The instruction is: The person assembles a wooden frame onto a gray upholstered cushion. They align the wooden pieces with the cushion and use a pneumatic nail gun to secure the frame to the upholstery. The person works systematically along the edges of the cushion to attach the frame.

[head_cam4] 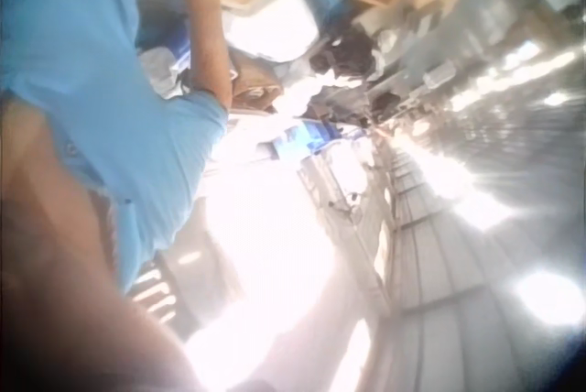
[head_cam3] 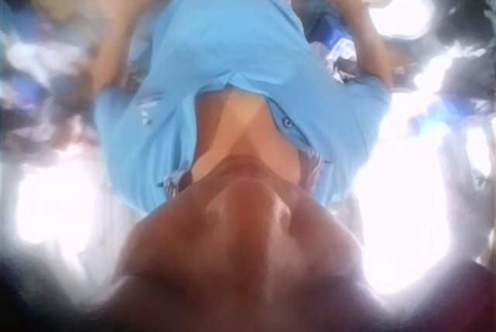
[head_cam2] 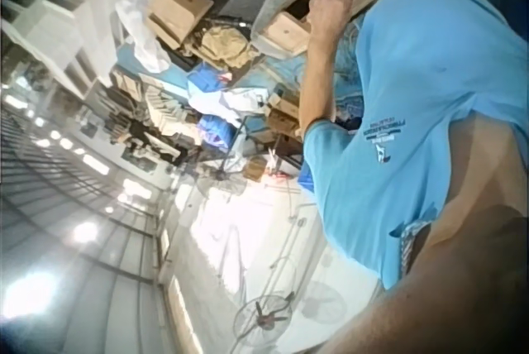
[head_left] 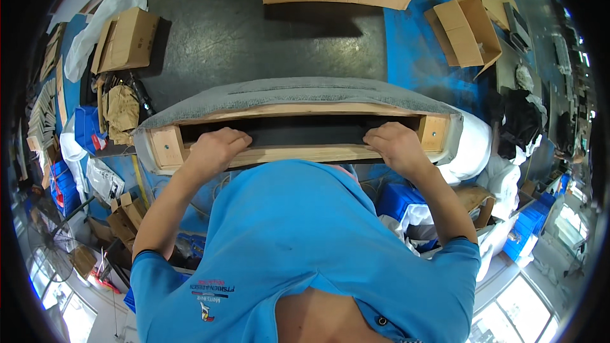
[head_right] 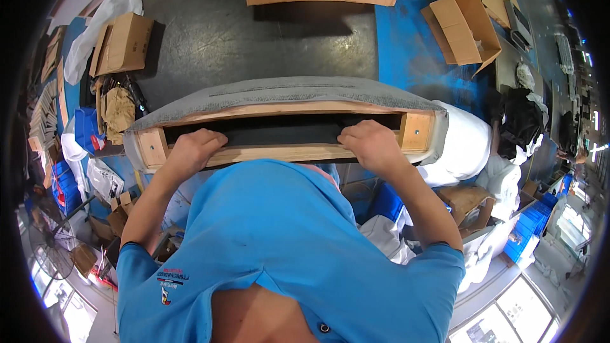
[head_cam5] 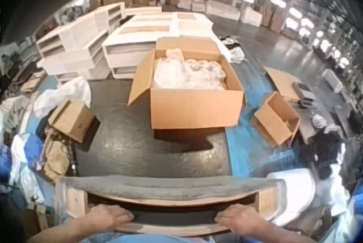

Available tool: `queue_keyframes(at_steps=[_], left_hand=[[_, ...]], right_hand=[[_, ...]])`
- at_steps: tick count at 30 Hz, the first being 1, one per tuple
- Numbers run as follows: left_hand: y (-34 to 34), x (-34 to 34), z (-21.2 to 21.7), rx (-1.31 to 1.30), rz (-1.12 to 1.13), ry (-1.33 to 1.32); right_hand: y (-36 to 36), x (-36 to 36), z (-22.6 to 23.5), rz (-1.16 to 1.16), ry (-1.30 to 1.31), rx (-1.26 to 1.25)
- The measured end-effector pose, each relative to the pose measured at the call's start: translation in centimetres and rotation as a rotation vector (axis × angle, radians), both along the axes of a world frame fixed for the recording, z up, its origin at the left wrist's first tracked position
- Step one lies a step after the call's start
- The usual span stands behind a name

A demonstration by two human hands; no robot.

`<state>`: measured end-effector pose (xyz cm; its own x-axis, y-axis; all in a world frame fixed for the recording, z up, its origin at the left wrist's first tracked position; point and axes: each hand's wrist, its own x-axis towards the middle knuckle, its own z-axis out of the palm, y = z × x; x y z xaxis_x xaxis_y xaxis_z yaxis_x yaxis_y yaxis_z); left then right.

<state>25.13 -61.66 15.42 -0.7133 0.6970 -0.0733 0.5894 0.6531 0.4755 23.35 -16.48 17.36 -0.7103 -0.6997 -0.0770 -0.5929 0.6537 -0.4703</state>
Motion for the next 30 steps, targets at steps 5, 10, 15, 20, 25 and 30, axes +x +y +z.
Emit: queue_keyframes(at_steps=[5,10,15,20,25,30], left_hand=[[3.1,-1.0,1.8,-0.101,0.110,-0.098],[3.6,-1.9,-0.8,0.046,0.272,-0.246],[4.3,-3.4,-0.4,0.054,0.486,-0.404],[3.7,-2.9,-0.9,0.112,0.444,-0.282],[2.5,-1.9,-1.2,0.169,0.104,-0.067],[5.2,-2.5,-0.4,0.141,0.029,-0.077]], right_hand=[[-2.3,-0.1,1.5,-0.050,0.021,0.170],[-2.4,-0.4,-2.0,-0.271,-0.114,-0.102],[-3.8,-1.8,-2.4,-0.614,-0.404,-0.133],[-2.5,-1.8,-2.0,-0.403,-0.277,-0.179],[-1.5,-0.7,-1.4,-0.086,0.089,-0.085],[-1.7,-0.1,-1.0,-0.030,0.092,-0.016]])
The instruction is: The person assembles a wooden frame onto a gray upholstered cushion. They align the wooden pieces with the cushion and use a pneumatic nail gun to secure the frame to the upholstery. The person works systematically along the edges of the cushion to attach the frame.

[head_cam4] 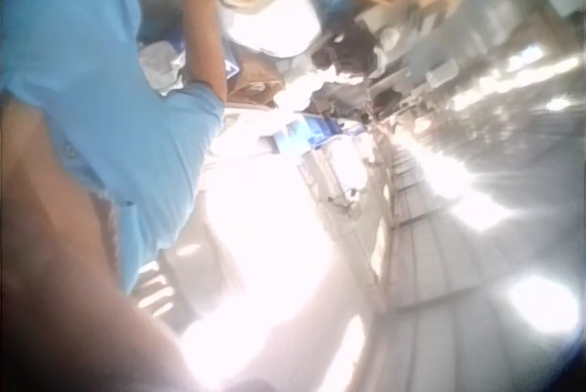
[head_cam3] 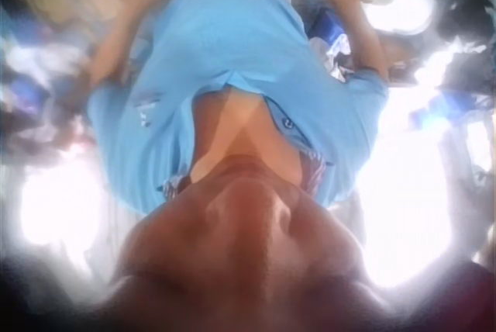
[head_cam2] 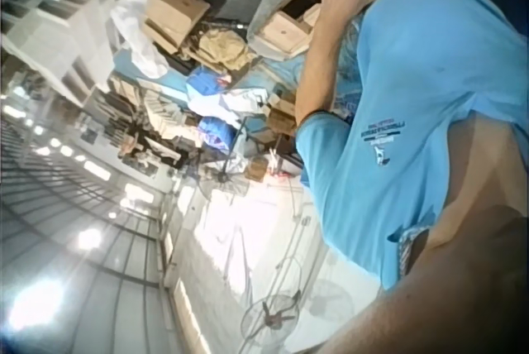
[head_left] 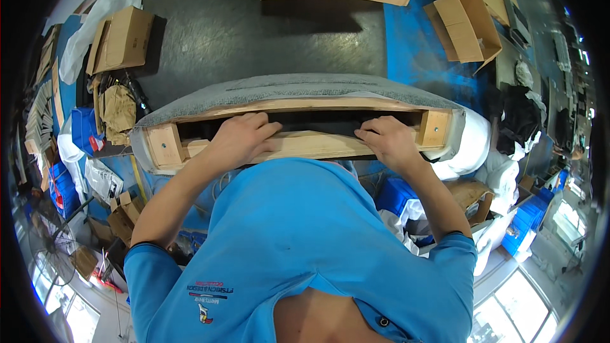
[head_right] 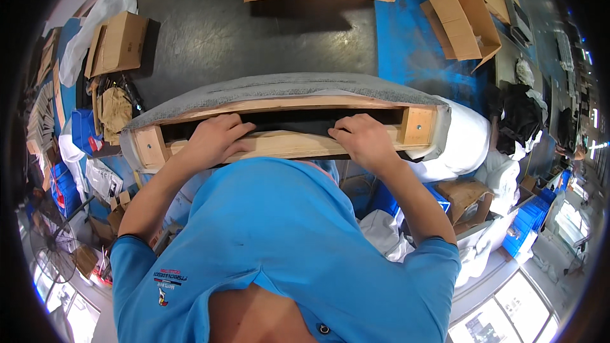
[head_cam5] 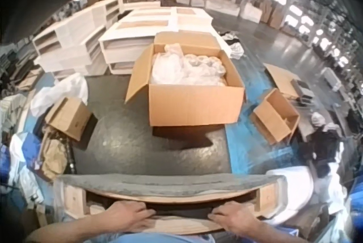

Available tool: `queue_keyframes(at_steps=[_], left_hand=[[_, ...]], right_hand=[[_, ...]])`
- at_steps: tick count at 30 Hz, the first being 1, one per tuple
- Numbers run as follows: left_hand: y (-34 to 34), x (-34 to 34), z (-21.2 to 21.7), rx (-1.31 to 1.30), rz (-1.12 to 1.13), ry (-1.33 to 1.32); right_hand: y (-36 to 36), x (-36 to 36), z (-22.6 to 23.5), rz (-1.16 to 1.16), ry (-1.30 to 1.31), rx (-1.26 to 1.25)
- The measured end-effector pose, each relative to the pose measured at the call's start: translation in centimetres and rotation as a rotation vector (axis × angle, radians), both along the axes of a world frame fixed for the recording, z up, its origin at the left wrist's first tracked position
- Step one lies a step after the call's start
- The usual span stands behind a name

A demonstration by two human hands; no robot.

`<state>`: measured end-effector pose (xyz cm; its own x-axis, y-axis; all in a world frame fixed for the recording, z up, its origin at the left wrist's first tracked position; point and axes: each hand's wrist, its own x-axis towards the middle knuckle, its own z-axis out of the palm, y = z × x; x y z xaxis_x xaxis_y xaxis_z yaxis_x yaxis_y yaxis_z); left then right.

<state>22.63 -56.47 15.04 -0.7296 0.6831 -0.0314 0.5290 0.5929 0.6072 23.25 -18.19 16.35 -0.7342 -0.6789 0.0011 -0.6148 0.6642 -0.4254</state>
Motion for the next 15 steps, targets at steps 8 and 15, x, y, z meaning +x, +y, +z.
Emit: queue_keyframes(at_steps=[8,15], left_hand=[[-0.7,0.3,-0.1,0.141,0.017,-0.070],[-0.3,0.1,0.6,0.006,-0.163,-0.011]], right_hand=[[0.3,-0.1,0.2,-0.014,0.018,-0.085],[-0.4,1.2,0.5,-0.023,0.078,-0.023]])
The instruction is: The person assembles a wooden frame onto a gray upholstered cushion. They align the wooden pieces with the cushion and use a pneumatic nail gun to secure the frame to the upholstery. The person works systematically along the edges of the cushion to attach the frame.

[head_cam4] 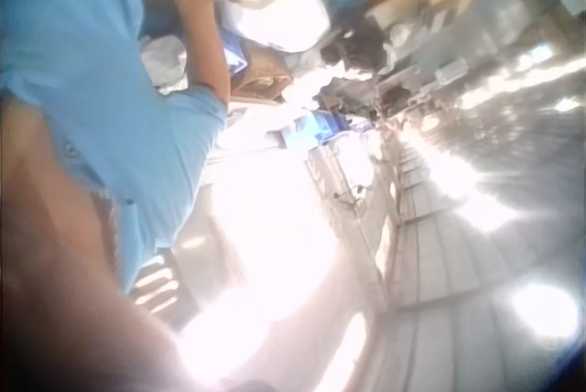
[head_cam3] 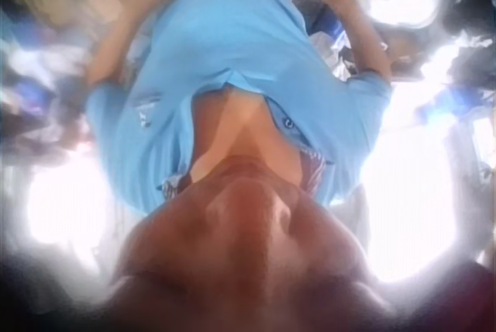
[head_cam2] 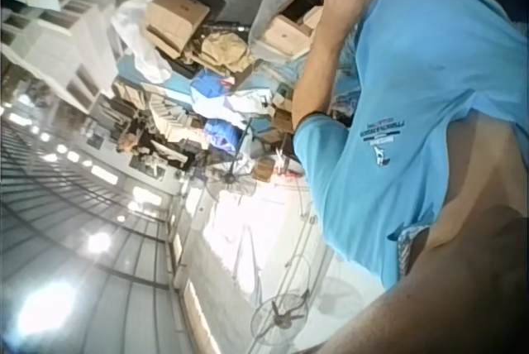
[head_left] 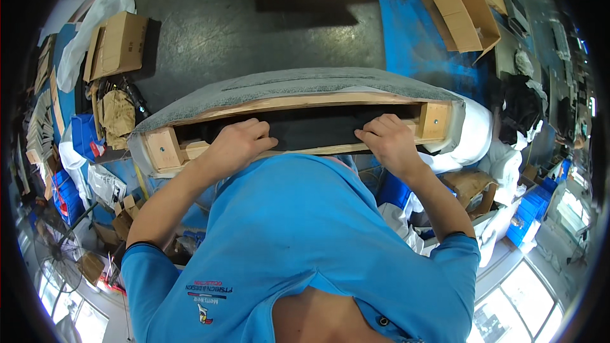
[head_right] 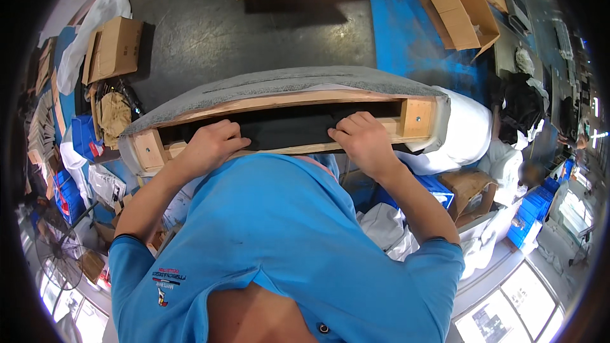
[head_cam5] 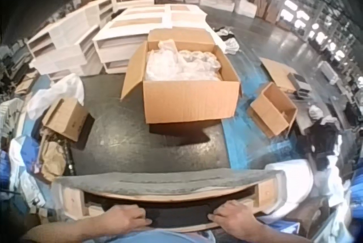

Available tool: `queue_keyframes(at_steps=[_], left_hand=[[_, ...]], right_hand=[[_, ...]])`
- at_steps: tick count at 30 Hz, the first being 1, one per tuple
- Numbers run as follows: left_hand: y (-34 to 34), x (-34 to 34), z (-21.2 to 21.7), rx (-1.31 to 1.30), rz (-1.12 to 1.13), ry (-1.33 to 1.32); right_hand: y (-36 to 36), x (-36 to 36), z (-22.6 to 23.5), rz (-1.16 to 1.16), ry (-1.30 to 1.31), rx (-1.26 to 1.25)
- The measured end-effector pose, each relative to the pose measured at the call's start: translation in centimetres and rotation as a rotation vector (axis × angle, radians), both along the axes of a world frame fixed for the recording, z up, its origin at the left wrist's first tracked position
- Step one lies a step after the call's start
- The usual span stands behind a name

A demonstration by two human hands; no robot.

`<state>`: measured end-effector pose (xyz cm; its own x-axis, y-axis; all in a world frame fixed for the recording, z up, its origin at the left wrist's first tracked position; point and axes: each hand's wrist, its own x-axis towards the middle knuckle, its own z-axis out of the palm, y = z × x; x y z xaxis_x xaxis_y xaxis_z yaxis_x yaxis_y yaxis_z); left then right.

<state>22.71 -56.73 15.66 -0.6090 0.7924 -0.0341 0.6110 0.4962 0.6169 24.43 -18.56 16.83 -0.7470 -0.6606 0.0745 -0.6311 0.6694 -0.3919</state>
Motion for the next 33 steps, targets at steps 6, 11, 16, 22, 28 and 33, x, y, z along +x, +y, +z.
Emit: queue_keyframes(at_steps=[6,11,16,22,28,33], left_hand=[[0.8,0.0,0.1,-0.075,-0.071,-0.003],[1.2,-0.8,1.1,-0.068,-0.057,-0.076],[0.5,-2.1,1.2,-0.021,-0.013,-0.243],[0.3,-1.9,0.0,0.081,0.003,-0.233],[1.5,-1.6,0.9,-0.055,-0.119,-0.152],[2.8,-1.9,2.5,-0.287,-0.231,-0.135]], right_hand=[[-0.5,0.6,1.3,-0.029,0.009,0.032],[0.2,1.3,0.5,-0.053,0.072,0.030],[0.6,1.1,0.3,-0.094,0.062,-0.018],[1.1,0.7,0.1,-0.001,0.106,0.047],[0.4,1.0,1.4,0.017,0.018,0.191],[-0.4,2.5,1.2,-0.097,0.034,0.187]])
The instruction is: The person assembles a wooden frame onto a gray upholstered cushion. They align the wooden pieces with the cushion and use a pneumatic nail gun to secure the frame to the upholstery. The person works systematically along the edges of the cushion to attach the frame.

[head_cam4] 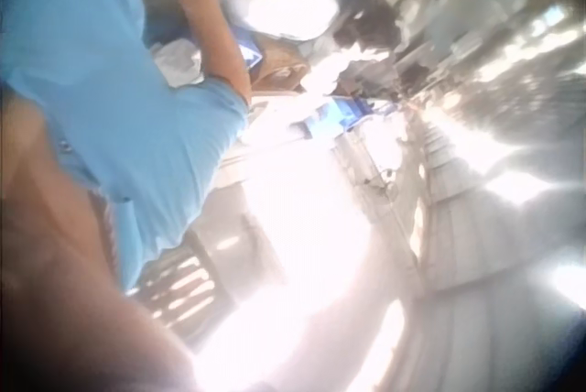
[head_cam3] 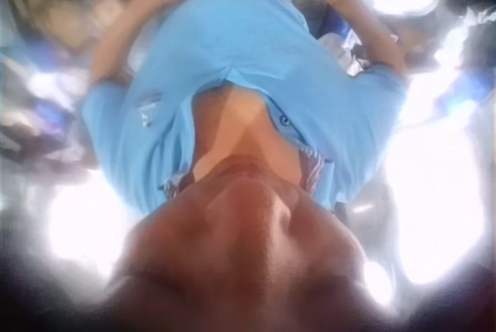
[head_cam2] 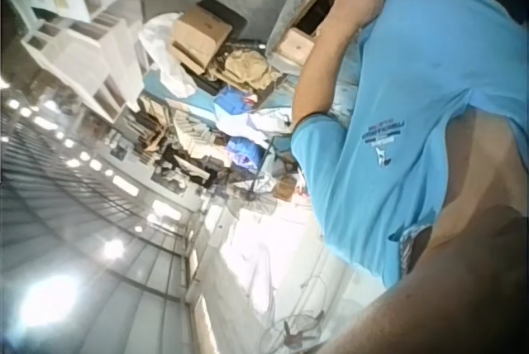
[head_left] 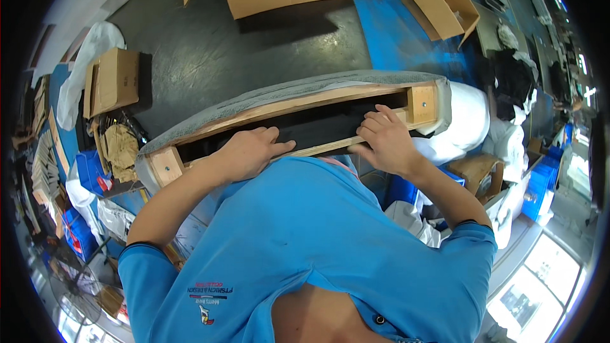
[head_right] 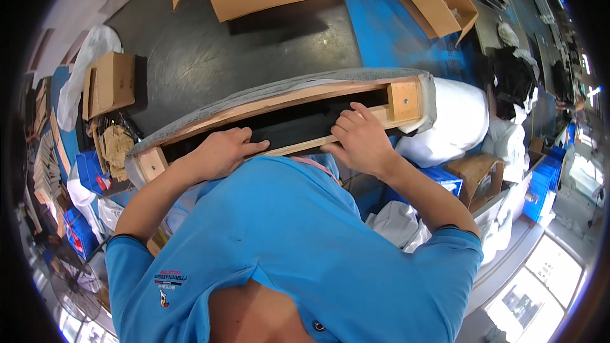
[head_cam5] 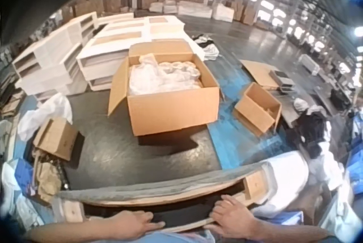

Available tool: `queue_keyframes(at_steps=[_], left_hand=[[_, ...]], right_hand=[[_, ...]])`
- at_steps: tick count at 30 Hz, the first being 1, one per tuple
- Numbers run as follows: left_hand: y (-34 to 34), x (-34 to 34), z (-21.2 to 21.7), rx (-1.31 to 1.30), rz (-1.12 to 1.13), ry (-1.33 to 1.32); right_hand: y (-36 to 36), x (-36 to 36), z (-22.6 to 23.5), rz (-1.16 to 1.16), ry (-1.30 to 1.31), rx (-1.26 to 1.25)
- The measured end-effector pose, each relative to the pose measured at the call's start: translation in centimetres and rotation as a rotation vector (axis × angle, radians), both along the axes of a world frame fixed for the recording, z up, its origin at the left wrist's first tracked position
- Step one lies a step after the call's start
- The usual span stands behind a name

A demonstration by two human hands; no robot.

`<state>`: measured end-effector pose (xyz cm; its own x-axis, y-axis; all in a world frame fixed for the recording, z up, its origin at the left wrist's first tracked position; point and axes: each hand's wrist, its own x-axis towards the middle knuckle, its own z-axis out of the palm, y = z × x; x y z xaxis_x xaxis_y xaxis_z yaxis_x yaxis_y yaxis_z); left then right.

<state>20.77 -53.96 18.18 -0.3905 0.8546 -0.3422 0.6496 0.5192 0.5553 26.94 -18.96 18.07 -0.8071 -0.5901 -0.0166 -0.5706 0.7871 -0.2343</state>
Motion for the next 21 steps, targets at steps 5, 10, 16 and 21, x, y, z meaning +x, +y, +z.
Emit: queue_keyframes(at_steps=[5,10,16,21], left_hand=[[0.3,-0.1,-1.8,0.104,-0.030,-0.050],[2.2,1.5,-1.3,0.123,0.028,0.116],[1.5,1.7,-2.5,0.165,0.033,0.116],[-0.4,2.3,-1.6,0.235,0.250,-0.106]], right_hand=[[0.5,1.3,-1.4,-0.072,0.073,0.043],[0.1,2.7,-1.6,-0.151,0.084,0.103],[-0.1,2.0,-1.3,-0.170,0.114,0.122],[0.2,0.9,-0.6,-0.150,-0.041,0.049]])
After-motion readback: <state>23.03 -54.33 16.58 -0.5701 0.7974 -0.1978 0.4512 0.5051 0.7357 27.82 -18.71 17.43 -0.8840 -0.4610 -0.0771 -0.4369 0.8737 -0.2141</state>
